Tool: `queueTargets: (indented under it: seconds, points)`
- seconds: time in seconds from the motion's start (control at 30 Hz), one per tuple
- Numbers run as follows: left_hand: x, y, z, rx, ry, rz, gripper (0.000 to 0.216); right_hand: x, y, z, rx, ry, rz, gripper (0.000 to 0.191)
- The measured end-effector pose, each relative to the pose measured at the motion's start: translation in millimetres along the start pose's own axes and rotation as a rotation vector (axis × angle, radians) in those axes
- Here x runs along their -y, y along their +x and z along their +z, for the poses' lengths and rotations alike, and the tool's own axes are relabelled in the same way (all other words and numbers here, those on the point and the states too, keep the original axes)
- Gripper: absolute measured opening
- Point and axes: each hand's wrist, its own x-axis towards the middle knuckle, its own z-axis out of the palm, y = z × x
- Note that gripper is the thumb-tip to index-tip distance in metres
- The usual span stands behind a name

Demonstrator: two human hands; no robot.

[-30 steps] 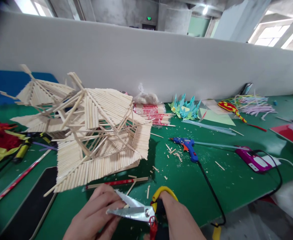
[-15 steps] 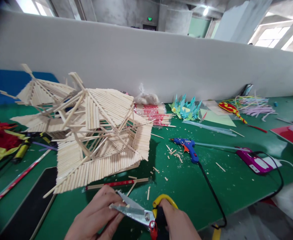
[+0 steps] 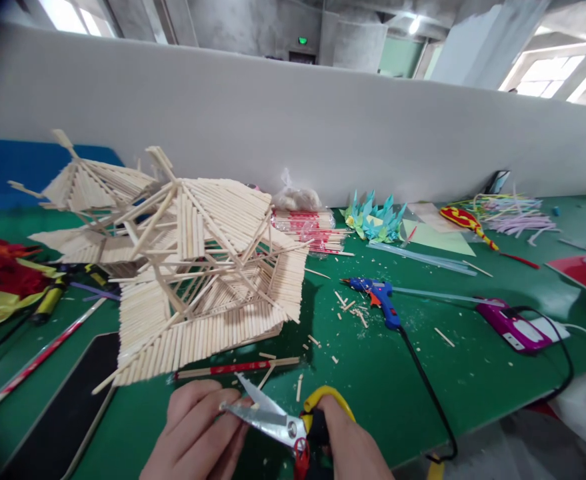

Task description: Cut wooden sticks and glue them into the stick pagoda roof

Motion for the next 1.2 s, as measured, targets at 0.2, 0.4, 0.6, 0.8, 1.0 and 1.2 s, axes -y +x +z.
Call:
queueTargets:
  seconds: [0.2, 0.4, 0.6, 0.8, 1.0, 1.2]
  points:
    - [-3.5, 8.4, -7.9, 0.180, -0.184, -0.090, 0.019, -2.4, -4.5, 4.1, -0.122, 0.048, -0.033, 0.048]
    - [-4.3, 9.6, -10.8, 0.222, -0.231, -0.090, 0.022, -8.6, -8.4, 12.2, -0.203, 0.113, -0.053, 0.036]
    - [-4.7, 6.5, -8.2, 0.221, -0.253, -0.103, 0.019, -19.6, -6.0, 20.5, -0.205, 0.117, -0.025, 0.021]
    - [-4.2, 11.4, -11.5, 0.251, -0.282, -0.107, 0.020, -23.3, -4.6, 19.8, -0.161, 0.165, 0.026, 0.013]
    - [-4.5, 13.8, -16.1, 0.405, -0.350, -0.127, 0.019, -12.0, -7.6, 17.3, -0.154, 0.179, -0.010, 0.010]
    - [-1.0, 21.6, -19.4, 0.342, -0.533, -0.436, 0.016, -20.9, -16.0, -14.7, -0.436, -0.021, -0.163, 0.025]
